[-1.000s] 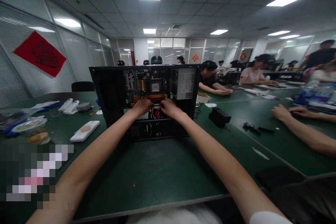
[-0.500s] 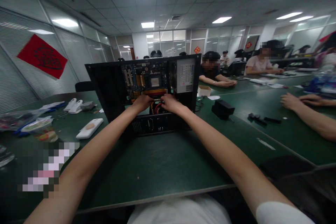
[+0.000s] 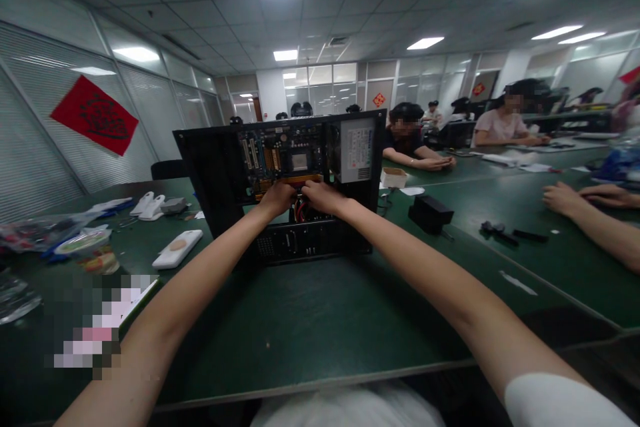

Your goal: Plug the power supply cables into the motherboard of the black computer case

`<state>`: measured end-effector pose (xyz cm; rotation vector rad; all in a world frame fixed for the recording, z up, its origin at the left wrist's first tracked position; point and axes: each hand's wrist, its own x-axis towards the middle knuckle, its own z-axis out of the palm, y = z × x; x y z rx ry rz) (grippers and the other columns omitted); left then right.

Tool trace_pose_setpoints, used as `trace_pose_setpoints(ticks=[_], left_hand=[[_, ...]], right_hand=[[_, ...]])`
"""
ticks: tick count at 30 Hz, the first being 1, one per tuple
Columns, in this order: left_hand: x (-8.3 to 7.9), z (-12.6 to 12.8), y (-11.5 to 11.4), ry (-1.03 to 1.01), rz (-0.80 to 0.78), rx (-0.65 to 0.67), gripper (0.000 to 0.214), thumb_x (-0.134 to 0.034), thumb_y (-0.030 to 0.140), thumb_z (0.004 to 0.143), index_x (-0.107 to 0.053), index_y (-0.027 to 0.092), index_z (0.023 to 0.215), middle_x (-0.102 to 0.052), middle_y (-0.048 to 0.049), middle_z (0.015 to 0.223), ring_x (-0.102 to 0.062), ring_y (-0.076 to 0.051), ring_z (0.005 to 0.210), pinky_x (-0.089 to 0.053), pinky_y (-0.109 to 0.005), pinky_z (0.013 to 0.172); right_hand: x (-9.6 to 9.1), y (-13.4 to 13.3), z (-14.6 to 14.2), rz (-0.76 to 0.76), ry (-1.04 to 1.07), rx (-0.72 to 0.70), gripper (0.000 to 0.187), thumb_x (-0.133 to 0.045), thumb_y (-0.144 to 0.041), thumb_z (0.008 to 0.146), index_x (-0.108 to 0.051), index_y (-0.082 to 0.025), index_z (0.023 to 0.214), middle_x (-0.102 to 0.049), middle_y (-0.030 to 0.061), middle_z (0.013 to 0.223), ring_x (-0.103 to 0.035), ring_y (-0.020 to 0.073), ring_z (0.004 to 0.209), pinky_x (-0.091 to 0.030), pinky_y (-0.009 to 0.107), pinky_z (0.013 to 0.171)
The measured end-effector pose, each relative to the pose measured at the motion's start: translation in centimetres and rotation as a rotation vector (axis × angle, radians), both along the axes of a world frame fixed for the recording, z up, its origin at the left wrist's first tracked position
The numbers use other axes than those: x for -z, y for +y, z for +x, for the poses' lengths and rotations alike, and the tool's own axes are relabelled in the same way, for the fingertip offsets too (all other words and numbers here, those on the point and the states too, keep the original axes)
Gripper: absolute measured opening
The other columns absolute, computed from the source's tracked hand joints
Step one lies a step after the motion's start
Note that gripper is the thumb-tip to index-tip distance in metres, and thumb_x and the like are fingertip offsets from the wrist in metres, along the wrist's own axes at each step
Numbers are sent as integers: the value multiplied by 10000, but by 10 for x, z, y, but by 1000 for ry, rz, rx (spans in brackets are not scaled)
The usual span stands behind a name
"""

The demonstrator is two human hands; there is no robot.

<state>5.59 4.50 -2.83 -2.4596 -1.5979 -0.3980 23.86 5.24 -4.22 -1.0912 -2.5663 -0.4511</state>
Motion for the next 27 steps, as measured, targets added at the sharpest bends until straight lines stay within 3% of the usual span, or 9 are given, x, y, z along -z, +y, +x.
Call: trace_pose_setpoints(ticks=[9,14,20,27], left_hand=[[6,-10,7,-7,38,85,257,-600,141,910,-795,192,1071,-752,-143,1140,-681,-254,1137,-511,-329,981],[7,-8,4,-13,29,61,262,-586,157,931,-795,192,1086,-751,-157,1134,-692,-258,1115,-509,-347,994],[10,-11,2,-29,43,122,300,-540,126,941,-779,162,1119,-746,-171,1139,-707,-267,1074,-524,-345,942],[12,-12,4,-40,46,75,278,-549,255,983,-789,136,1055,-767,-154,1043,-719,-254,980,-528,-321,873]], right_hand=[[4,19,-7,27,-56,-71,230,-570,-159,954,-641,-120,1169,-624,147,1201,-636,240,1063,-452,304,876],[7,22,-9,33,-50,-64,239,-528,-109,952,-639,-115,1164,-622,151,1191,-639,237,1063,-455,301,880],[8,24,-13,38,-28,-44,245,-521,-116,951,-640,-120,1165,-625,147,1182,-651,227,1019,-466,298,855],[10,27,-13,29,18,-39,206,-570,-162,949,-652,-131,1136,-630,132,1184,-648,221,1039,-464,288,856]])
